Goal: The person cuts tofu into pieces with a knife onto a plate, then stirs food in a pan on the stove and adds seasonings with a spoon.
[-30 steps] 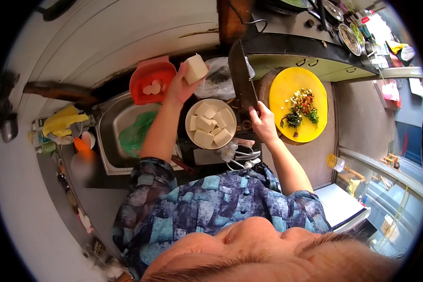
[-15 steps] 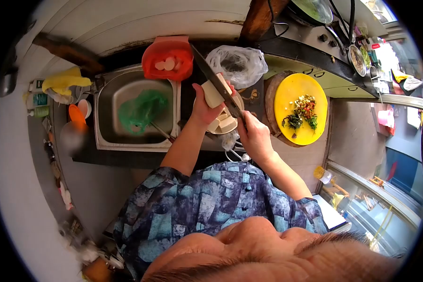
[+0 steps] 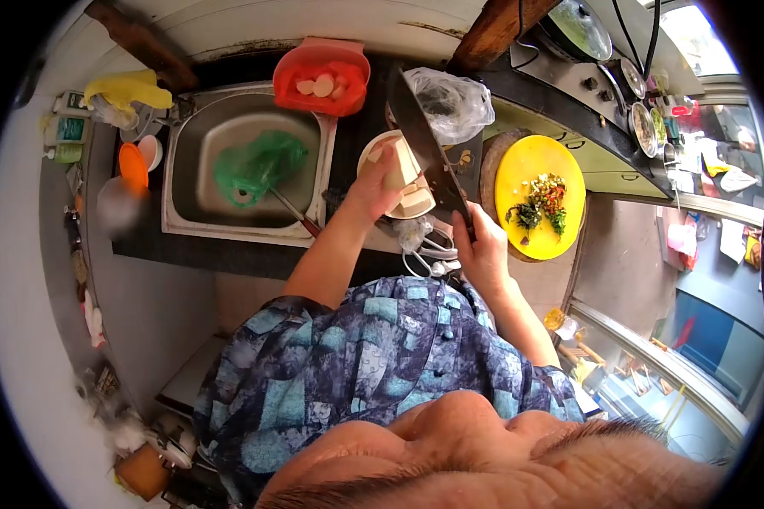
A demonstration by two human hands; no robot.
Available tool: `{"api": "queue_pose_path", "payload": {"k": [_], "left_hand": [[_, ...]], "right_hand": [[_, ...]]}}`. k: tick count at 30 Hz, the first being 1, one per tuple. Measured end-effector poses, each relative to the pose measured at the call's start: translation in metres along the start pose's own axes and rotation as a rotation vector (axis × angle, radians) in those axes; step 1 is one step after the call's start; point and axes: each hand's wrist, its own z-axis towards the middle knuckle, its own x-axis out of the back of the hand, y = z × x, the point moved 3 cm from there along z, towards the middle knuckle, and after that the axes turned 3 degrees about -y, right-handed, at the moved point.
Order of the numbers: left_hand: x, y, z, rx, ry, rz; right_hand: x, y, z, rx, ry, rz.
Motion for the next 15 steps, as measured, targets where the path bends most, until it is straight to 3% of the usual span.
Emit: {"api": "queue_pose_path", "payload": {"k": [7, 15], "left_hand": [[0.026, 0.007, -0.01, 0.528, -0.097, 0.005], [0.039, 0.0, -0.018, 0.644, -0.03, 0.106]], "right_hand": [[0.036, 0.022, 0.01, 0.26, -0.222, -0.399], [0.02, 0.037, 0.004, 0.266, -0.343, -0.411]]}}
